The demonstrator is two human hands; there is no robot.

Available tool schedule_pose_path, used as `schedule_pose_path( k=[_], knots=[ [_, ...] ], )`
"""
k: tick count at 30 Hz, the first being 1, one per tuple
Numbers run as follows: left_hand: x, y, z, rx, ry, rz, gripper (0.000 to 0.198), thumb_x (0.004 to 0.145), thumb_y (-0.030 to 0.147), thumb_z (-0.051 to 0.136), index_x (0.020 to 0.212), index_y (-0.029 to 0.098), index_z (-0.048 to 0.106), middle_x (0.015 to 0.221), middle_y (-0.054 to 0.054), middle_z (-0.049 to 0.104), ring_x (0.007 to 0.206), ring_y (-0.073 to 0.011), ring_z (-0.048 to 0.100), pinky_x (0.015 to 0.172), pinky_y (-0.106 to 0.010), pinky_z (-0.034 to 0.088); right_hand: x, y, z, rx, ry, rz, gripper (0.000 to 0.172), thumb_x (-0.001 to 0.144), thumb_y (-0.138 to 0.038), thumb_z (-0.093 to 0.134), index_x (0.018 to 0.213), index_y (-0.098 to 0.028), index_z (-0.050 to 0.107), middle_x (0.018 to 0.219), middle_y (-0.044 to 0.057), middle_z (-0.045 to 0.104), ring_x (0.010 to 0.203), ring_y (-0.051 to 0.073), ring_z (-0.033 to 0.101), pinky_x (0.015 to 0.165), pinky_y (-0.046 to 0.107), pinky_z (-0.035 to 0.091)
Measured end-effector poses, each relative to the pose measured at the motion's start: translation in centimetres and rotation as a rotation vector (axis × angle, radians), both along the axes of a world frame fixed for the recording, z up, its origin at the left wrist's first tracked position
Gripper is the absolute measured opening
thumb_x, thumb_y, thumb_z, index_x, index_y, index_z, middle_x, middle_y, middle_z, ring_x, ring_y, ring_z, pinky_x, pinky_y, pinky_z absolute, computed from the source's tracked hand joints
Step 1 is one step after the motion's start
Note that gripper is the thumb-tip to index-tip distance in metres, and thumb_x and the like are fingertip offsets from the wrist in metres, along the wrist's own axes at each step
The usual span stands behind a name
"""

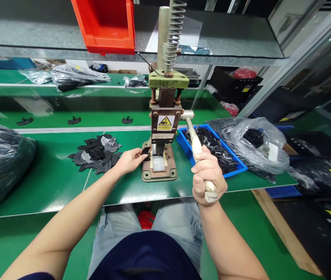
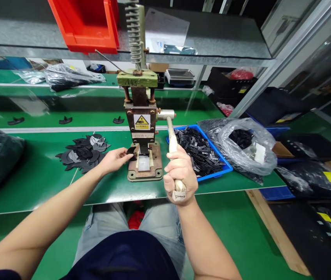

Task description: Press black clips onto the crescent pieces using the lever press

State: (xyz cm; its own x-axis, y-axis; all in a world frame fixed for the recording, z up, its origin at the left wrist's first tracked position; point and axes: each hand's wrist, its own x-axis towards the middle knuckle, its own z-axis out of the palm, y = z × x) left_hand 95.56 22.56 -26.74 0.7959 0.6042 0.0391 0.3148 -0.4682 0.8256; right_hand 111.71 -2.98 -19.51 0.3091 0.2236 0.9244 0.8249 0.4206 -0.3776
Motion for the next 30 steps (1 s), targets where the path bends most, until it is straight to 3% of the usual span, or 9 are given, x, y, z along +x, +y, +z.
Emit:
schedule_pose_path(
  k=[4,8,17,25,30],
  knots=[
    [0.9,-0.1,0.0,-0.299,-0.088,-0.018,0.047,0.092,0.067,0.068,0.088,0.021,0.058,0.068,-0.001,0.069,0.057,-0.0148,0.064,0.057,-0.027,0.05,0.1,-0.1,0.0,-0.021,-0.015,0.0,0.013,0.095,-0.035,0.064,0.083,-0.03,0.061,0.079,-0.001,0.067,0.101,0.026,0.074,0.117,0.071,0.054],
    [2.1,-0.3,0.7,-0.431,-0.052,-0.053,0.051,0.086,0.065,0.079,0.091,0.021,0.054,0.062,0.002,0.067,0.051,-0.0129,0.062,0.051,-0.024,0.049,0.0,0.1,0.0,0.002,-0.004,0.001,0.013,0.095,-0.034,0.063,0.083,-0.03,0.061,0.078,0.0,0.067,0.1,0.027,0.074,0.116,0.068,0.055],
    [5.0,-0.4,0.4,-0.534,0.061,-0.053,0.04,0.088,0.043,0.086,0.09,0.02,0.053,0.055,0.005,0.061,0.043,-0.0102,0.058,0.043,-0.018,0.043,-0.2,0.8,0.2,0.107,-0.005,0.061,0.01,0.088,-0.023,0.067,0.08,-0.026,0.062,0.079,-0.001,0.068,0.097,0.025,0.072,0.113,0.066,0.055],
    [6.4,0.0,2.9,-0.527,0.28,-0.074,0.021,0.09,0.025,0.08,0.094,0.021,0.059,0.051,0.006,0.055,0.04,-0.0101,0.051,0.039,-0.019,0.036,-0.3,0.9,0.0,0.118,0.017,0.058,0.013,0.089,-0.023,0.066,0.078,-0.026,0.06,0.078,-0.002,0.067,0.097,0.024,0.072,0.113,0.064,0.056],
    [6.9,-0.6,3.8,-0.512,0.315,-0.076,0.021,0.088,0.023,0.08,0.091,0.021,0.059,0.048,0.007,0.052,0.039,-0.0099,0.048,0.04,-0.019,0.035,-0.1,0.6,0.1,0.081,-0.012,0.046,0.011,0.091,-0.025,0.067,0.081,-0.025,0.062,0.079,-0.001,0.068,0.098,0.024,0.073,0.113,0.066,0.057]
  ],
)
